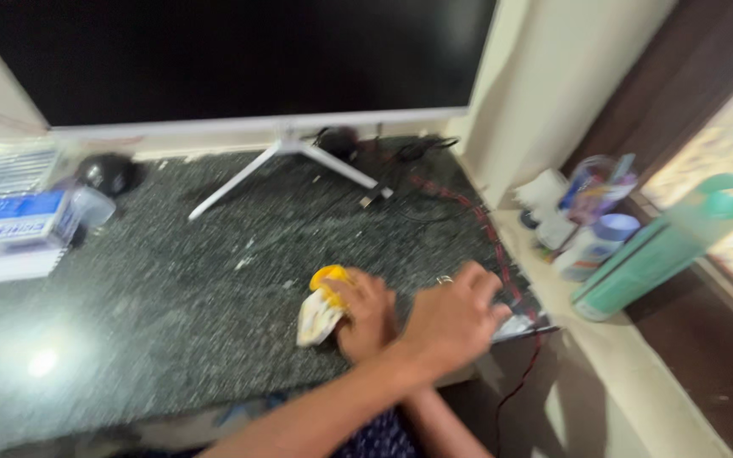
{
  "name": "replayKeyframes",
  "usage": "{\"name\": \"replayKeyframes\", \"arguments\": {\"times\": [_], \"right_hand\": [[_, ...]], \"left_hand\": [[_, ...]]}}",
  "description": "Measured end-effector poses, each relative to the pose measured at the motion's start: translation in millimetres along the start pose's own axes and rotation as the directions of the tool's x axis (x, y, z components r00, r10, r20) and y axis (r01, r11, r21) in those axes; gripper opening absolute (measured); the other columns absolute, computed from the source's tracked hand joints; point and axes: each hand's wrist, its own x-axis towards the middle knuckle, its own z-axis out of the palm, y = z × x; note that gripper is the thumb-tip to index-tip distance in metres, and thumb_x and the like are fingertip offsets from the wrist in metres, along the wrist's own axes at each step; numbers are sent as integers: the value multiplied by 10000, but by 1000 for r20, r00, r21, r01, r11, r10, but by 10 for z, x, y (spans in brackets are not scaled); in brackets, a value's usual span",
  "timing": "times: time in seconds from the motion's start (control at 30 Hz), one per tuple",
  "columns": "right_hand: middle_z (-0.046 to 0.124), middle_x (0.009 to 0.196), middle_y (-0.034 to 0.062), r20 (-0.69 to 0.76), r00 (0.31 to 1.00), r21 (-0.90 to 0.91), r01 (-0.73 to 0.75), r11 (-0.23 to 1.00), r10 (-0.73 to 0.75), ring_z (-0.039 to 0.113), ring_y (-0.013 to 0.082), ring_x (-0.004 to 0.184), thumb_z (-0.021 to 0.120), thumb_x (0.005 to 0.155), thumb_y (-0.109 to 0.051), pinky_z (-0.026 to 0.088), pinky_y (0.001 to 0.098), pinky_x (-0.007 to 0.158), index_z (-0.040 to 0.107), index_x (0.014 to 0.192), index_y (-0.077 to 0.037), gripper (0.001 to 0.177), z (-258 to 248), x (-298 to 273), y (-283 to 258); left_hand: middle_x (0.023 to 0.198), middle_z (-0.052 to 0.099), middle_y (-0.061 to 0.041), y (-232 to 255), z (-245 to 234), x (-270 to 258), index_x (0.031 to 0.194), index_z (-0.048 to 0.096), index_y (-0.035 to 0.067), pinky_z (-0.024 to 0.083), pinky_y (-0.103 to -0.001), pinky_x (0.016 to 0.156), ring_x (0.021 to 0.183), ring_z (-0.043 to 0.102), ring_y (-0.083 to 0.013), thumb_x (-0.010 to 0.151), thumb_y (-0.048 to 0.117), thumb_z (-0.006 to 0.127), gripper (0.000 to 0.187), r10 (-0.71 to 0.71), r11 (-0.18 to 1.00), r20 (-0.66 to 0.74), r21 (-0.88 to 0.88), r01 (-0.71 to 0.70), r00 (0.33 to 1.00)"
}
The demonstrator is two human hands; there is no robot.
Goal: The person wipes down various items on a desk, including a white marker box, several notebooks, a plastic ruler, a small blue handheld mirror, and an aerosol canister, before finally wiping the screen and frame of a computer monitor with a cloth.
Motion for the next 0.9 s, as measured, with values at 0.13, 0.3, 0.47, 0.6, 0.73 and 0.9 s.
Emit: {"name": "replayKeyframes", "arguments": {"times": [0.13, 0.3, 0.47, 0.6, 0.73, 0.9], "right_hand": [[650, 1281, 95, 185, 964, 96, -213, 972, 192, 613, 288, 1204, 611, 852, -25, 466, 383, 1068, 610, 1369, -124, 526, 15, -70, 245], [680, 1241, 151, 145, 985, -71, -86, 994, 95, 585, 348, 1167, 706, 879, -74, 469, 462, 961, 640, 1226, -44, 355, -159, 69, -56], [709, 1199, 139, 28, 980, 304, -196, 932, 197, 649, 235, 1117, 627, 848, 40, 539, 363, 951, 627, 1253, -15, 409, -268, 153, -108], [690, 1176, 71, 13, 860, 777, -330, 536, 510, 654, 149, 1065, 626, 989, 3, 556, 291, 907, 582, 1276, -33, 292, -310, 139, -16], [639, 1184, 18, -104, 885, 818, -184, 545, 454, 622, 98, 1075, 652, 990, -12, 534, 269, 944, 529, 1332, -62, 368, -272, 196, -60], [666, 1129, 24, -72, 863, 760, -277, 588, 500, 649, 101, 999, 674, 988, -32, 550, 276, 881, 591, 1230, -25, 255, -218, 365, -90]], "left_hand": [[1120, 647, -85, -449, -552, -327, 1084, 665, 104, 537, -505, 743, 889, 711, -345, 907, 297, 693, 263, 43, 996, -257, 82, -22, 965], [1096, 662, -104, -702, -1073, -786, 1091, 658, 61, 552, -445, 816, 990, 674, -340, 909, 167, 692, 213, -20, 1000, -328, 4, 23, 945], [1060, 659, -136, -1136, -1345, -1029, 1054, 662, 49, 541, -459, 827, 984, 667, -346, 898, 175, 698, 203, -25, 985, -312, 156, 77, 950], [1068, 661, -148, -1673, -1544, -1260, 1067, 677, 41, 540, -467, 812, 973, 662, -366, 936, 175, 708, 190, -87, 959, -385, 219, 182, 919], [1059, 669, -149, -2043, -1765, -1438, 1042, 681, 29, 533, -470, 784, 965, 664, -378, 895, 113, 730, 175, -111, 933, -555, 226, 278, 824], [1053, 648, -137, -2124, -1768, -1418, 1131, 627, 7, 541, -403, 706, 761, 696, -253, 906, 91, 704, 252, -445, 888, -655, -233, 396, 611]]}}
